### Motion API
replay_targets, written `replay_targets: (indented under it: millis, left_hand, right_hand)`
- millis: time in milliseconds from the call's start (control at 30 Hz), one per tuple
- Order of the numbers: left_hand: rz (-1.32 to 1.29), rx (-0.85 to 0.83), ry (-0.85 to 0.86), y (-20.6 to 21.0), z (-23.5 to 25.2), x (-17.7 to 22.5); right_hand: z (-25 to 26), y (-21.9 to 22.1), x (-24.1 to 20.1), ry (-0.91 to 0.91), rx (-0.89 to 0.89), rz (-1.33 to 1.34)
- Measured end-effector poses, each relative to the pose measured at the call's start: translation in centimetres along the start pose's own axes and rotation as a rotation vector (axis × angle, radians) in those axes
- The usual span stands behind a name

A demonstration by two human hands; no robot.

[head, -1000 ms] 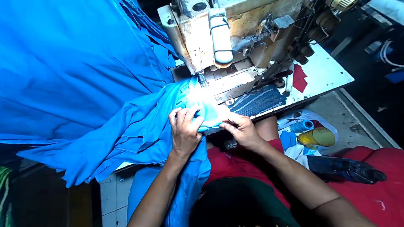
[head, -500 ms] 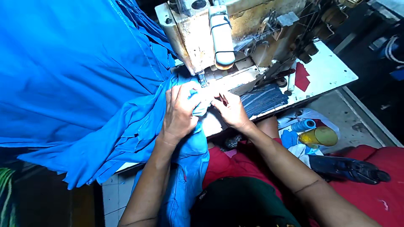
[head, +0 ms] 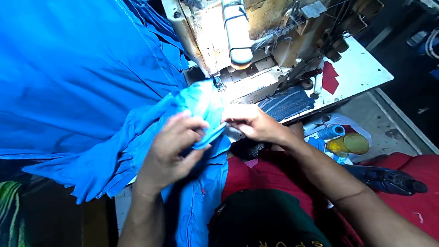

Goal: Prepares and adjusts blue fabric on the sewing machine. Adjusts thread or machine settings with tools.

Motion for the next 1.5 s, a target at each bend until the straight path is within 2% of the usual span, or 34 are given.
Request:
replay_targets:
  millis: [67,133,233,367,533,667,767,967,1167,1333,1433,1500]
  left_hand:
    - [-0.107,0.047,-0.015,2.9,-1.9,0.6]
    - [-0.099,0.150,-0.030,6.0,-3.7,0.5]
    - [0.202,0.291,0.000,10.1,-5.2,-0.7]
    - [0.529,0.211,-0.041,12.8,-6.3,-3.9]
    - [0.583,0.151,-0.127,10.5,-5.6,-2.2]
    - [0.609,0.096,-0.114,8.5,-4.7,-1.3]
    - [0.633,0.098,-0.088,7.7,-3.2,-1.9]
    - [0.670,0.096,-0.029,6.8,0.8,-4.5]
    - [0.625,0.093,0.009,6.2,3.3,-7.1]
    - [0.445,-0.060,0.030,5.3,4.1,-6.4]
    - [0.520,-0.187,0.015,3.2,4.4,-7.4]
    - [0.630,-0.231,-0.020,0.2,5.3,-9.2]
  right_hand:
    - [-1.7,-0.4,-1.2,-0.019,-0.050,0.069]
    - [-3.9,-0.3,-1.5,-0.004,-0.030,0.029]
    - [-6.3,0.1,-1.4,0.041,0.058,-0.027]
    - [-7.6,0.5,-1.3,0.102,0.187,0.025]
    - [-8.0,0.6,-1.1,0.186,0.269,0.054]
    - [-7.3,0.9,-0.6,0.267,0.325,0.049]
    - [-6.0,1.4,0.3,0.303,0.370,0.022]
    - [-2.5,1.7,2.2,0.239,0.414,-0.013]
    - [-1.3,1.9,2.0,0.302,0.423,-0.035]
    - [0.6,2.3,3.6,0.224,0.474,-0.034]
    - [0.4,2.2,3.7,0.211,0.453,-0.042]
    - [0.7,2.0,4.1,0.195,0.452,-0.022]
Point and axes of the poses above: each hand's wrist, its own z-axis towards the middle knuckle, its own y-axis out of the palm, x = y × z, the point moved 2 cm from there along z, towards the middle knuckle, and after that the axes turned 13 degrees about x, right-handed, at the moved point
